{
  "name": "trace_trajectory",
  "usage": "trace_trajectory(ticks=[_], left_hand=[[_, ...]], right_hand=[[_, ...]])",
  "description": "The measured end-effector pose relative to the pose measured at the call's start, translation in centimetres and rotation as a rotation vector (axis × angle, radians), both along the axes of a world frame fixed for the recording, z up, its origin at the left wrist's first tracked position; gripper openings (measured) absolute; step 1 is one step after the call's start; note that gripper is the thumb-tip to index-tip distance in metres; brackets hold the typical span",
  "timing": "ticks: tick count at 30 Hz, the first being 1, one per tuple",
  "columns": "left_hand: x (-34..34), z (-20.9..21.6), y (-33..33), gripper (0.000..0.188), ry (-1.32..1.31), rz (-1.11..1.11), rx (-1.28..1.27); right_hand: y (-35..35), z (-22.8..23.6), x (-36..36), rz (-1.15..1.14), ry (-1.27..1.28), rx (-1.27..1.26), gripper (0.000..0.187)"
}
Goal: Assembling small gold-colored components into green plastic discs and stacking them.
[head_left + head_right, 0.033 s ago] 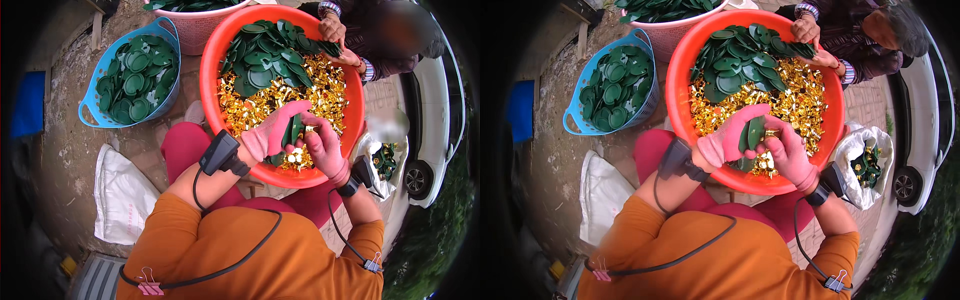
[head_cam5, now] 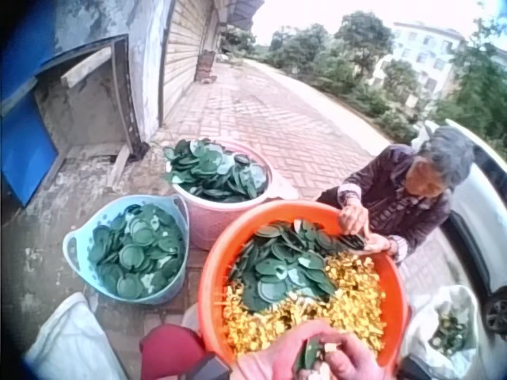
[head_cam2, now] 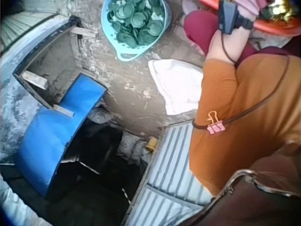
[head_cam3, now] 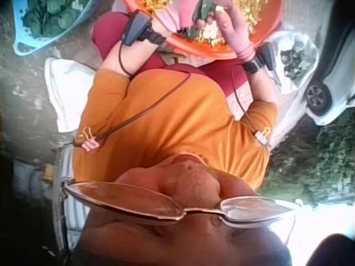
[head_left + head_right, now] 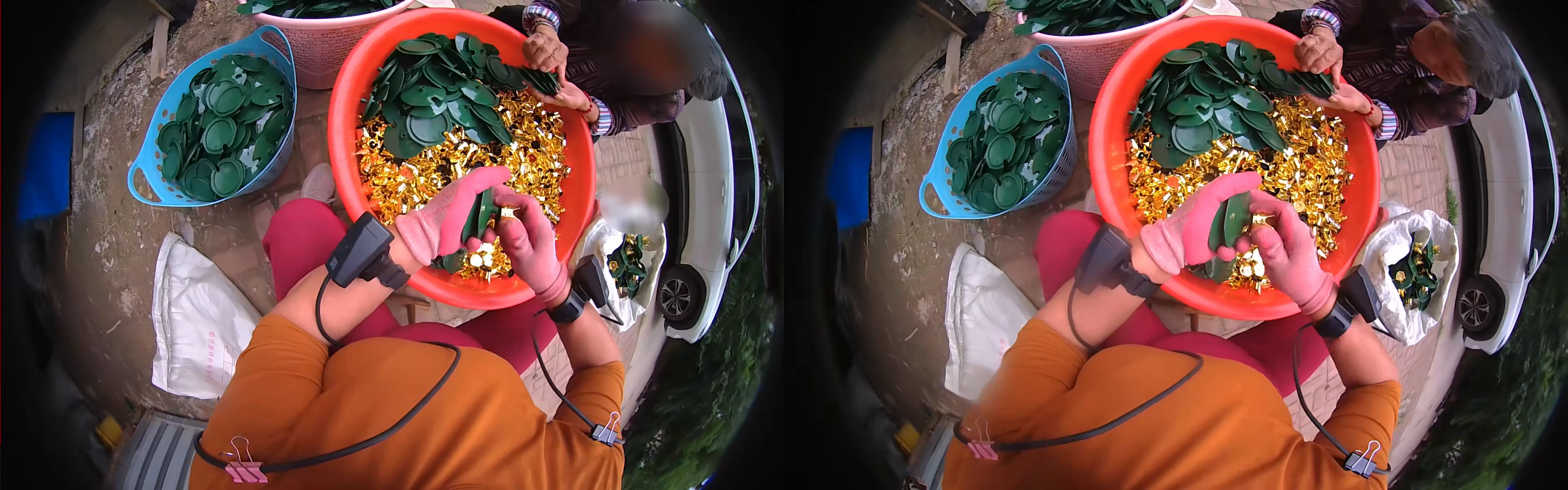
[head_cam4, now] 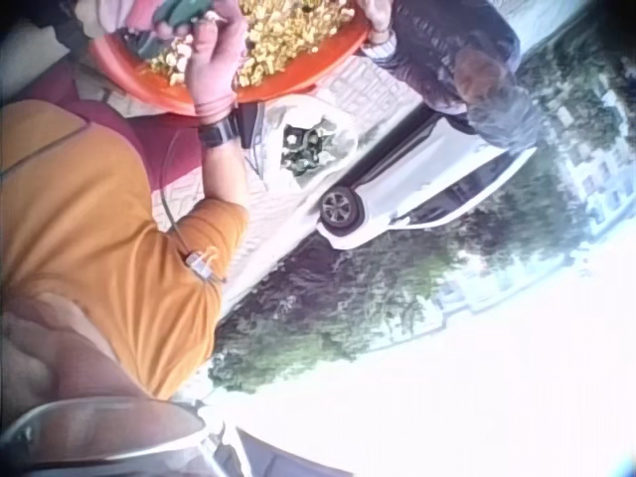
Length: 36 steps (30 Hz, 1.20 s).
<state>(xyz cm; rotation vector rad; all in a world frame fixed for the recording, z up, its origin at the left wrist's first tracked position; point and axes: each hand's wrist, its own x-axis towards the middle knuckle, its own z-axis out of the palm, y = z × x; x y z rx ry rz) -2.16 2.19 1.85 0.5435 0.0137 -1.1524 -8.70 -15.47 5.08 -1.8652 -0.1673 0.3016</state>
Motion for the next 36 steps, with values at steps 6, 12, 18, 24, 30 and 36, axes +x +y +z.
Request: trace_trajectory(ticks=[6,12,18,24,30,36], left_hand=[[-0.5,0.5,0.5,0.044,-0.042,0.060,0.059],[-2.2,-2.7,-0.9,0.042,-1.592,0.661,0.452],[-1.7,-1.0,-1.1,0.046,-1.075,0.443,0.569],[-1.1,-1.1,-1.1,0.043,-0.062,0.131,0.252],[-1.1,-1.6,-0.7,0.046,0.036,-0.005,0.140],[-1.3,-2.7,-0.4,0.046,-0.566,0.356,0.381]], right_hand=[[0.7,-0.4,-0.5,-0.114,0.122,0.236,0.047],[2.2,-1.5,0.4,-0.023,-0.559,-0.462,0.038],[0.6,-1.4,0.6,-0.305,0.734,0.422,0.034],[0.5,4.1,0.0,-0.133,-0.030,-0.665,0.031],[-0.5,1.3,0.6,0.313,-0.387,-0.750,0.047],[3.5,-2.4,0.8,-0.243,0.177,0.148,0.021]])
